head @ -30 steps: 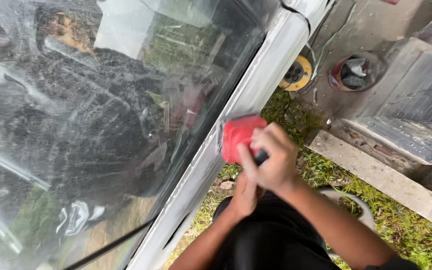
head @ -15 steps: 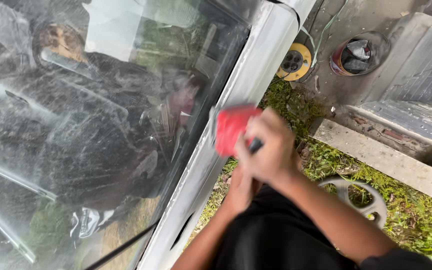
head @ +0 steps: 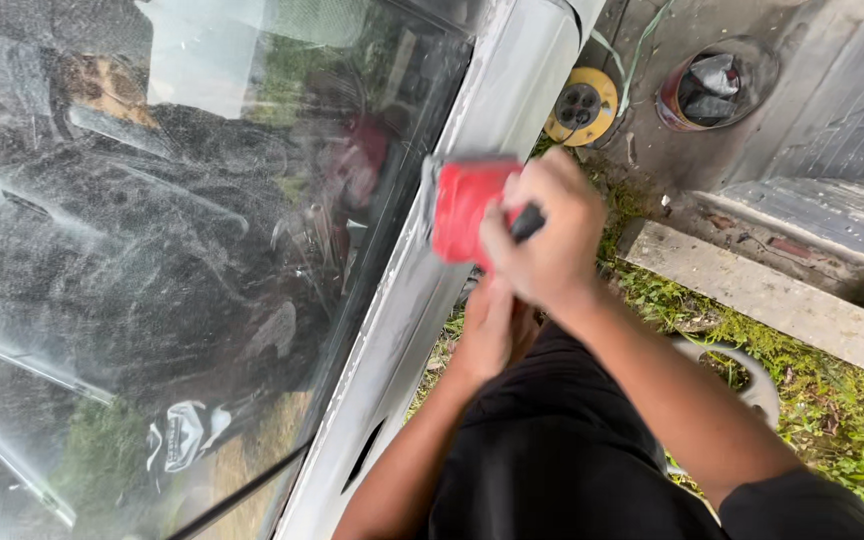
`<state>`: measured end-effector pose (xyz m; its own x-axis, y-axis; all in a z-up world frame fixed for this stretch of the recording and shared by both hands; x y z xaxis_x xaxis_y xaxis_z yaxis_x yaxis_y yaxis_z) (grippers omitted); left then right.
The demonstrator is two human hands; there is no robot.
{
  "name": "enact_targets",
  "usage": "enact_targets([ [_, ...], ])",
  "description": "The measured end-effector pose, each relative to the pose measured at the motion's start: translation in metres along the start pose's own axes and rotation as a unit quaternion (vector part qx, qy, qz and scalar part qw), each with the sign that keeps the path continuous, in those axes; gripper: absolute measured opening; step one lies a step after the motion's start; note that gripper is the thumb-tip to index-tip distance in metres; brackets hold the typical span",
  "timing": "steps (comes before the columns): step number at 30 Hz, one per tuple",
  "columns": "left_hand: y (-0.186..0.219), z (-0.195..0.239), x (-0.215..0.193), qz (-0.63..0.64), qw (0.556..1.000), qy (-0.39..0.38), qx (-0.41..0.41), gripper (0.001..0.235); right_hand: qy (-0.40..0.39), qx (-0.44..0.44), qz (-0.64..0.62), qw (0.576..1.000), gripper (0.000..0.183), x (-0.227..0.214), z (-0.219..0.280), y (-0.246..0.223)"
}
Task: The person uses a red sanding block to sand the lower edge of a silver car door, moving the block back and forth along the panel's surface.
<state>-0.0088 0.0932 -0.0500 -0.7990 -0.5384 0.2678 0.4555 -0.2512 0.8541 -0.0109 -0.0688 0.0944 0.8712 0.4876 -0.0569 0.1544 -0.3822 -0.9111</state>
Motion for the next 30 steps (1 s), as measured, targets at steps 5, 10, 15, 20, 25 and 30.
enact_targets([
  [5, -0.029, 0.065, -0.051, -0.071, 0.997, 0.001, 0.013, 0.047, -0.028, 0.036, 0.024, 0.999, 0.023, 0.043, 0.088, -0.029],
  [10, -0.028, 0.053, -0.054, -0.157, 0.987, 0.005, 0.022, 0.054, -0.011, 0.04, -0.001, 0.999, 0.023, 0.023, 0.049, -0.007],
  [15, 0.004, -0.02, 0.005, -0.086, 0.994, -0.015, 0.058, 0.051, 0.009, -0.008, -0.024, 1.0, 0.026, -0.009, -0.006, 0.019],
  [20, 0.054, 0.024, -0.004, -0.177, 0.983, 0.012, 0.052, 0.051, -0.014, 0.019, 0.003, 1.0, 0.023, 0.027, 0.063, -0.029],
  [25, 0.029, 0.011, -0.003, -0.137, 0.987, -0.017, 0.077, 0.056, -0.027, 0.06, -0.001, 0.998, 0.021, 0.019, 0.051, -0.01],
  [30, 0.024, -0.032, 0.026, -0.107, 0.992, -0.035, 0.056, 0.061, 0.007, -0.009, -0.006, 1.0, 0.021, -0.025, -0.011, 0.027],
])
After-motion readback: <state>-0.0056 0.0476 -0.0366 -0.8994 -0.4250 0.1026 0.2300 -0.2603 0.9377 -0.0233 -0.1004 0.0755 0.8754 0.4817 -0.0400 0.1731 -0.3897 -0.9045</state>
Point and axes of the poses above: each hand's wrist, its own z-axis away from the middle knuckle, its own x-axis out of the palm, y = z × x, the point moved 6 cm from there along -z, towards the middle knuckle, and after that the axes turned 15 degrees about -z, right-handed, at the moved point
